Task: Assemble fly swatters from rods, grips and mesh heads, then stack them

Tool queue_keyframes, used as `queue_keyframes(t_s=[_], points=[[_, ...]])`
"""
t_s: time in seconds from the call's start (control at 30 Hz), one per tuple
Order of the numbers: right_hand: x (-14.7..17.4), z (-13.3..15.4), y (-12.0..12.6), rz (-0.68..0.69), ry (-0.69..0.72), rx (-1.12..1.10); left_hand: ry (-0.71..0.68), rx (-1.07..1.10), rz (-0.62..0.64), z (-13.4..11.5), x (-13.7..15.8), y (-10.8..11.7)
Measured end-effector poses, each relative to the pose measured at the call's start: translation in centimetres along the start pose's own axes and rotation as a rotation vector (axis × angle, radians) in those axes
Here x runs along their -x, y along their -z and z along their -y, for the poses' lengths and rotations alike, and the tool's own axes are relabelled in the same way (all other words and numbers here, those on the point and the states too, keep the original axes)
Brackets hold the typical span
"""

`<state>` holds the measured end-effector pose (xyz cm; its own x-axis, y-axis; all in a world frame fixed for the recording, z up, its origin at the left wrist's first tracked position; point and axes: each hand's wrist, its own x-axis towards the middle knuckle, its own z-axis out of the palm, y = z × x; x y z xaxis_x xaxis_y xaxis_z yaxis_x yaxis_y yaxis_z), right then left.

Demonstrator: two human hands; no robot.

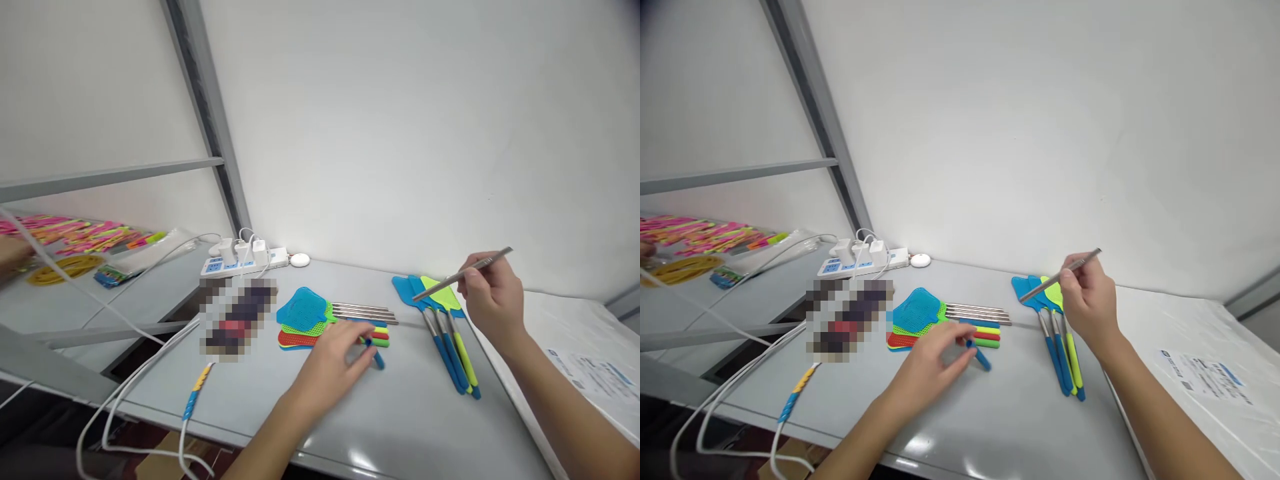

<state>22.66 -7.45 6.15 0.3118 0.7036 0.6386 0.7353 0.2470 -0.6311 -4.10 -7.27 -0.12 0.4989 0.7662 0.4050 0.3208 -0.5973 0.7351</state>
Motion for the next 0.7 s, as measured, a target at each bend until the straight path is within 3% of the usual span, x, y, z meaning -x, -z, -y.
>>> queue_keyframes(t_s=[0.1, 0.17, 0.23, 0.3, 0.37, 0.47, 0.53, 0.6, 0.7], points=[[1.3, -2.2, 0.0, -0.128, -0.125, -0.260, 0.068, 0.316, -0.218, -3.1, -5.3, 0.0], [2.0, -3.3, -0.3, -0.186, -0.183, -0.356, 0.112, 0.565, -0.268, -4.5, -9.6, -0.7], [2.6, -4.0, -0.3, -0.235, -0.217, -0.419, 0.220, 0.768, -0.099, -4.9, -13.0, -2.2], [2.9, -4.2, 0.0, -0.272, -0.226, -0.470, 0.353, 0.908, 0.067, -4.3, -14.4, -4.2], [3.1, -4.3, 0.3, -0.310, -0.220, -0.521, 0.445, 0.927, 0.199, -3.4, -13.4, -6.3], [3.5, -4.1, 0.2, -0.309, -0.246, -0.596, 0.518, 0.798, 0.275, -2.1, -8.9, -8.3], [3.9, -3.9, -0.1, -0.249, -0.286, -0.652, 0.449, 0.713, 0.217, -1.7, -5.7, -8.7], [4.4, -3.5, -0.6, -0.187, -0.330, -0.702, 0.431, 0.685, 0.284, -1.6, -3.5, -8.5], [5.2, -2.8, -1.1, -0.126, -0.386, -0.771, 0.485, 0.655, 0.371, -1.4, -2.7, -8.2]])
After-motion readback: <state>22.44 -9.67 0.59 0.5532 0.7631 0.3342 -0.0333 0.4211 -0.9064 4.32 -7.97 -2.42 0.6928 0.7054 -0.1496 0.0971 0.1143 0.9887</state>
